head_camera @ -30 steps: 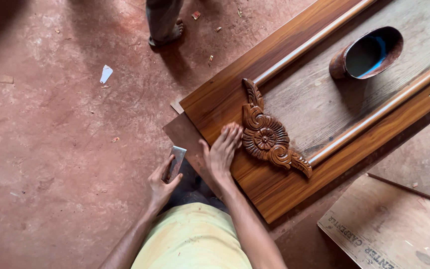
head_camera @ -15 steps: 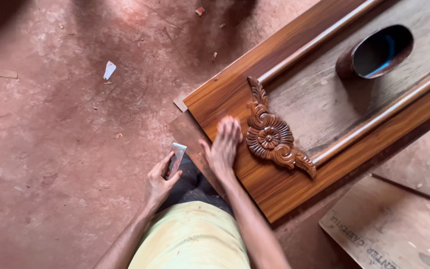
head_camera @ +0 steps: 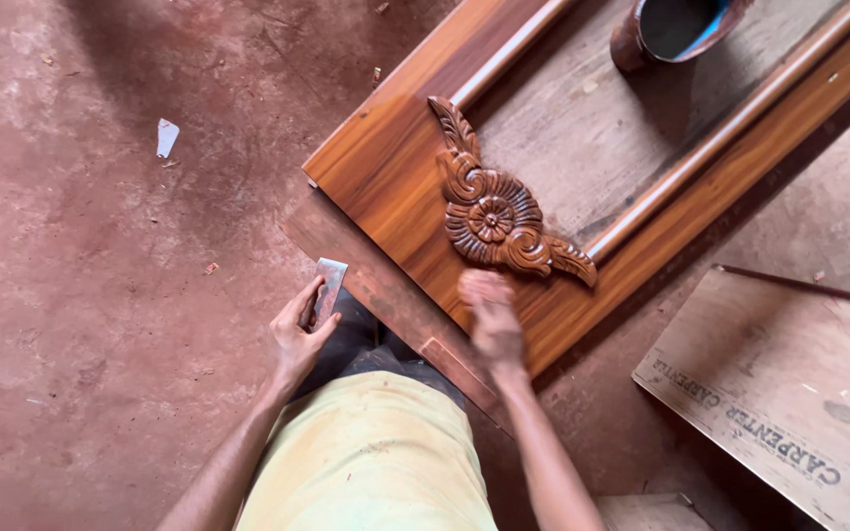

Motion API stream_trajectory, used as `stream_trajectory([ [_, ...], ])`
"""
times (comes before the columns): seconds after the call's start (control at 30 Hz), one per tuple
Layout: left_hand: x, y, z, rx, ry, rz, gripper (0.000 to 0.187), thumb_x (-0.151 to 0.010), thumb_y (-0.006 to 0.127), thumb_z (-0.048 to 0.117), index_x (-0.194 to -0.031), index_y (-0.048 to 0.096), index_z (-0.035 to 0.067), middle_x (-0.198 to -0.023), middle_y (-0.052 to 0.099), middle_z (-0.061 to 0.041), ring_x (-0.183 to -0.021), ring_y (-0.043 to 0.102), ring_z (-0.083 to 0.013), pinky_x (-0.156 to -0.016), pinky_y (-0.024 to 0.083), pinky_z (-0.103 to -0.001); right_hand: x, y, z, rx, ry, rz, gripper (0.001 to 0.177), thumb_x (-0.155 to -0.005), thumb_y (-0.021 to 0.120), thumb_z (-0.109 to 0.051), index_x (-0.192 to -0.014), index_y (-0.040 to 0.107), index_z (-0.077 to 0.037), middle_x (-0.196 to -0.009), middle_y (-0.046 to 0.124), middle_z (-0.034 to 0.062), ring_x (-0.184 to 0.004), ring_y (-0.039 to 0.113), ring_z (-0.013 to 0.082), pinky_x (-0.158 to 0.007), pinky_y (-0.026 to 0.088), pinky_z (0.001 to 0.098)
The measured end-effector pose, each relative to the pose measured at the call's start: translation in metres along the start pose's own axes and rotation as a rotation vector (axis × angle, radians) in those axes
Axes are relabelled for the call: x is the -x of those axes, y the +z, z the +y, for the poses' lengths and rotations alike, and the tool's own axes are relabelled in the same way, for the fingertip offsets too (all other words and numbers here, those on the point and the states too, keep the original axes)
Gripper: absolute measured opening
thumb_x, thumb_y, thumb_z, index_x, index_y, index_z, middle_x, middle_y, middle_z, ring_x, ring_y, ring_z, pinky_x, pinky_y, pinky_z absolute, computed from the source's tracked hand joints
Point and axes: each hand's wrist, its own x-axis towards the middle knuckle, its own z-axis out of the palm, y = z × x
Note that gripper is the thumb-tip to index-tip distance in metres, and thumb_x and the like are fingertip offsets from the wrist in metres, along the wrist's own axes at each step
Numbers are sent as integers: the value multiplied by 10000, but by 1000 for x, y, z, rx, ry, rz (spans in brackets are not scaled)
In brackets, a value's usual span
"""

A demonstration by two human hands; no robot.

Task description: The person sands a wooden door frame with a sanding block, focusing on the edges and a carved floral design. They wipe the surface with a cloth and dip the cloth into a metal container of liquid before continuing to sand.

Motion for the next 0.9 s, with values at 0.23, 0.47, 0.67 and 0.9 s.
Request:
stream_trajectory([
  [0.23, 18, 19, 33, -74, 33, -108, 669, -789, 837, 195, -1422, 622, 187, -971, 711, -103, -810, 683, -185, -739, 560, -337, 25, -33, 10, 90, 234, 465, 152, -986, 589, 54, -1050, 722, 14, -1109, 711, 127, -1092, 675, 270, -971, 587, 382],
  [0.47, 36, 38, 50, -196, 7, -155, 690, -781, 839, 221, -1436, 622, 223, -800, 602, -101, -690, 621, -228, -660, 530, -369, -33, 43, -36, 166, -91, 171, 394, -906, 546, 70, -1244, 726, -24, -1306, 688, 163, -1230, 642, 335, -1087, 533, 415],
  [0.67, 40, 80, 73, -201, -5, -204, 766, -796, 768, 159, -1511, 500, 232, -1020, 601, -183, -850, 682, -337, -765, 573, -433, 36, -18, 7, 43, -122, 120, 346, -939, 614, 49, -1225, 748, -95, -1330, 680, 122, -1317, 604, 299, -1190, 473, 402],
  [0.9, 31, 161, 104, -270, -62, -406, 773, -811, 763, 229, -1521, 459, 254, -1170, 533, -302, -977, 647, -499, -865, 540, -542, 88, -39, 24, 101, 157, 151, 374, -954, 638, 43, -1286, 724, -106, -1378, 644, 121, -1353, 571, 343, -1168, 452, 443],
])
